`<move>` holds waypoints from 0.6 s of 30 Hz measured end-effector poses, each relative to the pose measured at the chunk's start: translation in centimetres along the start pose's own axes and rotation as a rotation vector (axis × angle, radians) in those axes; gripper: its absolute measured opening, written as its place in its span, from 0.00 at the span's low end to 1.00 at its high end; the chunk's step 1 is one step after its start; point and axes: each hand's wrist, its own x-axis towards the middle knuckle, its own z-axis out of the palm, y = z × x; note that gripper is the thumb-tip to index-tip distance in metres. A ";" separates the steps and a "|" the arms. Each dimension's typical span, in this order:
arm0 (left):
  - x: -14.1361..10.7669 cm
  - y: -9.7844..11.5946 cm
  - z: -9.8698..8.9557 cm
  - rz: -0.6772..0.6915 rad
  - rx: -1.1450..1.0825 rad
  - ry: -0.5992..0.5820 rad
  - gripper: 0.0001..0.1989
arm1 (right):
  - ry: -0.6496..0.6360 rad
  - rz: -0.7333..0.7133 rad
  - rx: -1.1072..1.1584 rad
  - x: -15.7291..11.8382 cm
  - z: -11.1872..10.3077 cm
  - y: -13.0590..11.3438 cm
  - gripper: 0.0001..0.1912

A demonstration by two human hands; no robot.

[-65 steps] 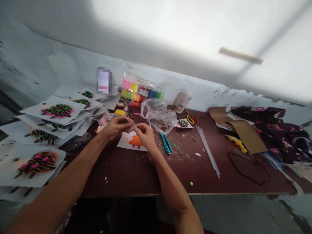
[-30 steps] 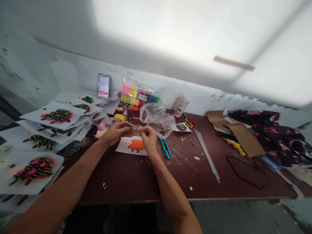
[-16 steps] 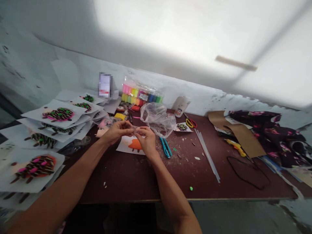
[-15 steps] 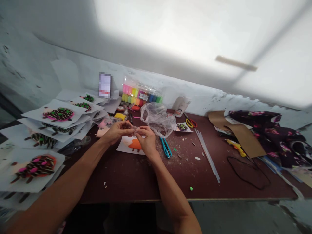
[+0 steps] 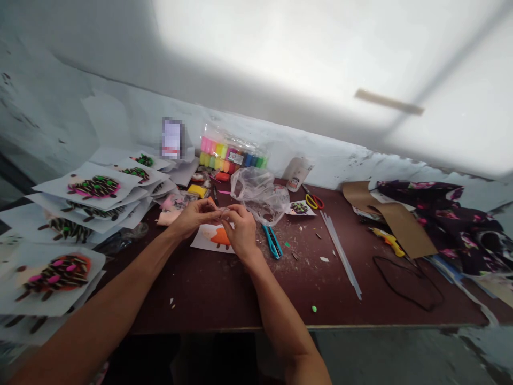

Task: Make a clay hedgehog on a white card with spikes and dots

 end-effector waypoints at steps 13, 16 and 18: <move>-0.1 -0.1 -0.2 -0.005 -0.020 -0.033 0.23 | -0.019 -0.037 -0.088 0.0 0.2 0.6 0.05; -0.1 0.1 -0.1 -0.006 -0.031 -0.031 0.23 | 0.022 -0.049 -0.092 -0.1 0.3 0.2 0.05; -0.2 0.3 -0.1 -0.006 -0.038 -0.026 0.24 | 0.059 -0.051 -0.096 -0.2 0.3 0.0 0.05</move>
